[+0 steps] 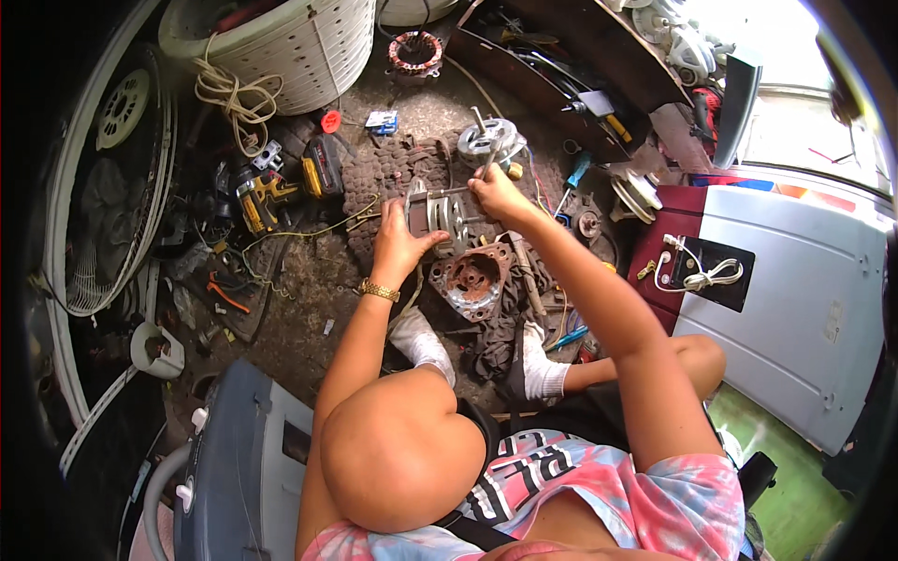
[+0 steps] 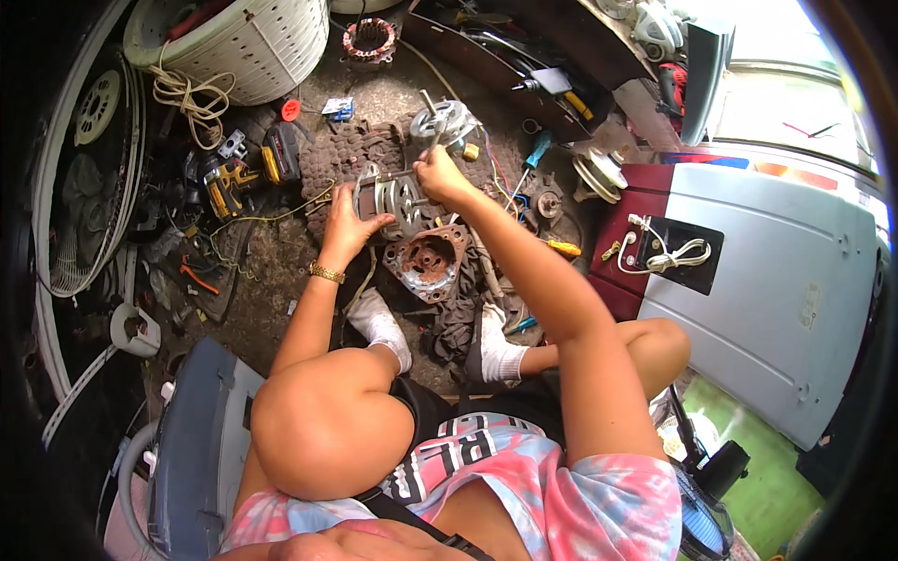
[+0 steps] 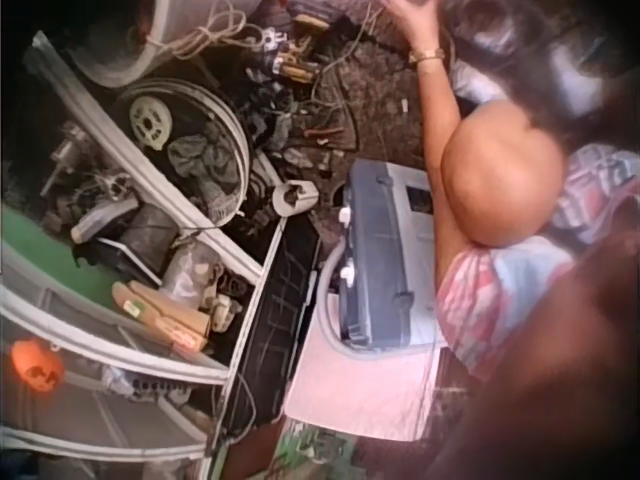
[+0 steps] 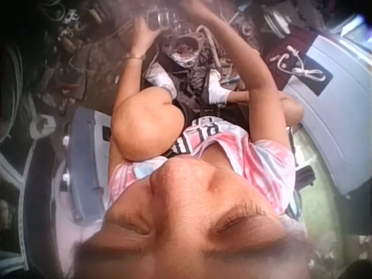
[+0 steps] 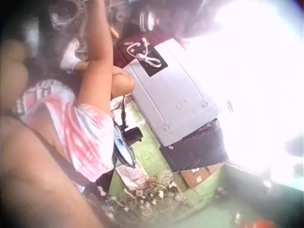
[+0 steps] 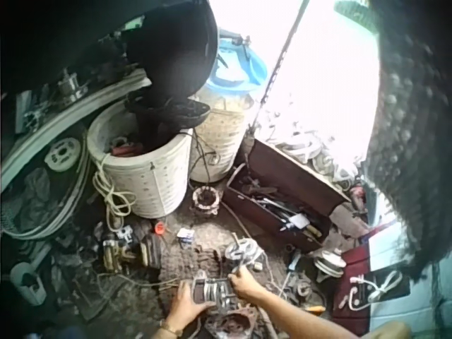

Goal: The person disassembles old electric motor components by separating the stator, rotor, and bracket, then assembles a motor by fitting the rotor and stator into the housing by hand.

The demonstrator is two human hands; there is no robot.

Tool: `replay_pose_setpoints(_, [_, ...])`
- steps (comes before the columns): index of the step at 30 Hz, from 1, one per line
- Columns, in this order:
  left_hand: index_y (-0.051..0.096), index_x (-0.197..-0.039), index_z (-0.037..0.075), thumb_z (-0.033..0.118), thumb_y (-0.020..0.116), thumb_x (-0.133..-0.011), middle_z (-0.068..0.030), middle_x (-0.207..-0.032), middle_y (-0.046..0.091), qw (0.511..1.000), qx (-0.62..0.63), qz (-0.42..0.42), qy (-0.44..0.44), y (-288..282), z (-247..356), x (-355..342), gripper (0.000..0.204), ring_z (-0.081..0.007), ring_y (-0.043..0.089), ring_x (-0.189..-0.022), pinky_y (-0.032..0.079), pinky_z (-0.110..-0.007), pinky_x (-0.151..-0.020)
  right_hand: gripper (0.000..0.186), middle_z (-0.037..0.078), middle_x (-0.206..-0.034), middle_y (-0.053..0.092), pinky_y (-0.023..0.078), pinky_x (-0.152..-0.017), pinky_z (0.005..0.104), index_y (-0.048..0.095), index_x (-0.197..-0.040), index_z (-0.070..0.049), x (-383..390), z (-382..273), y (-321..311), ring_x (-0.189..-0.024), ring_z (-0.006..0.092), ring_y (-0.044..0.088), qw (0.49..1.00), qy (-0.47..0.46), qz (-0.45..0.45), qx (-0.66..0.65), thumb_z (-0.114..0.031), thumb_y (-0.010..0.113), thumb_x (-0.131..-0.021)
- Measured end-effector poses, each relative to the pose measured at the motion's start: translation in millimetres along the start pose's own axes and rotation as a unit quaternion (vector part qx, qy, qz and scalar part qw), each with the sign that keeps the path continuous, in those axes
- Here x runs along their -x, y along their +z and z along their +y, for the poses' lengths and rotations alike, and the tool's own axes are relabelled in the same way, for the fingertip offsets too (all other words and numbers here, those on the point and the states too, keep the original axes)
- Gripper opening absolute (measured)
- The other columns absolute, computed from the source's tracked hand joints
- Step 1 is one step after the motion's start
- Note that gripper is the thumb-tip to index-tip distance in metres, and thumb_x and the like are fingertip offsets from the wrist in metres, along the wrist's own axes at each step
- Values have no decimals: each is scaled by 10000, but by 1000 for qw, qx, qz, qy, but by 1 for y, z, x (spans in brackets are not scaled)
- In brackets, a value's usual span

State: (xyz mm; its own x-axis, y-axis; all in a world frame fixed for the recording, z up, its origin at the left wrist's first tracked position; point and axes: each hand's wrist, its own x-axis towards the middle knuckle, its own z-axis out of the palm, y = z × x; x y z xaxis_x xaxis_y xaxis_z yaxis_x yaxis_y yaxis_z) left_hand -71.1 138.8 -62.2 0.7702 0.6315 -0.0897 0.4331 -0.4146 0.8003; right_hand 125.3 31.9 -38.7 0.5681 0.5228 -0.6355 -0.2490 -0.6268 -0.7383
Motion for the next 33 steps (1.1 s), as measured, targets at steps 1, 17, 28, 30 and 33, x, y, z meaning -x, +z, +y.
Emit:
replay_pose_setpoints(1, [503, -1227, -36, 437, 932, -601, -182, -1224, 553, 1000, -6, 7, 5, -2, -2, 3, 894, -384, 591, -1128, 517, -440, -931, 159, 36, -694, 501, 364, -419, 340, 473, -1049, -58, 2, -10, 2, -500, 137, 446, 999, 32, -15, -1, -132, 594, -977])
replay_pose_setpoints(17, [408, -1428, -31, 278, 921, -607, -183, -1496, 423, 994, -16, -103, 21, -17, 15, 14, 1016, -393, 513, -1288, 467, -434, -1057, 197, -4, -700, 399, 263, -395, 190, 391, -890, -109, 20, -27, -20, -516, 71, 303, 844, 410, -98, -332, -181, 355, -1070])
replay_pose_setpoints(28, [383, -1458, -6, 274, 912, -617, -163, -1501, 417, 991, -36, -125, -7, -18, 36, 17, 1033, -383, 481, -1325, 452, -439, -1077, 236, 9, -657, 463, 286, -413, 282, 495, -787, -81, 44, 4, -28, -473, 106, 400, 959, 216, -33, -180, -168, 540, -1001])
replay_pose_setpoints(30, [387, -1456, -2, 282, 910, -618, -153, -1503, 417, 991, -31, -130, 2, -17, 41, 16, 1028, -384, 489, -1314, 460, -441, -1067, 242, 5, -661, 463, 287, -414, 278, 493, -785, -83, 50, 13, -33, -477, 105, 404, 963, 201, -37, -175, -175, 547, -1002])
replay_pose_setpoints(33, [392, -1459, 14, 297, 907, -620, -129, -1506, 420, 987, -62, -151, 2, -16, 41, 13, 1024, -385, 507, -1289, 478, -446, -1046, 238, -13, -660, 457, 303, -421, 274, 498, -789, -99, 57, 25, -33, -497, 103, 429, 962, 167, -34, -214, -183, 599, -987])
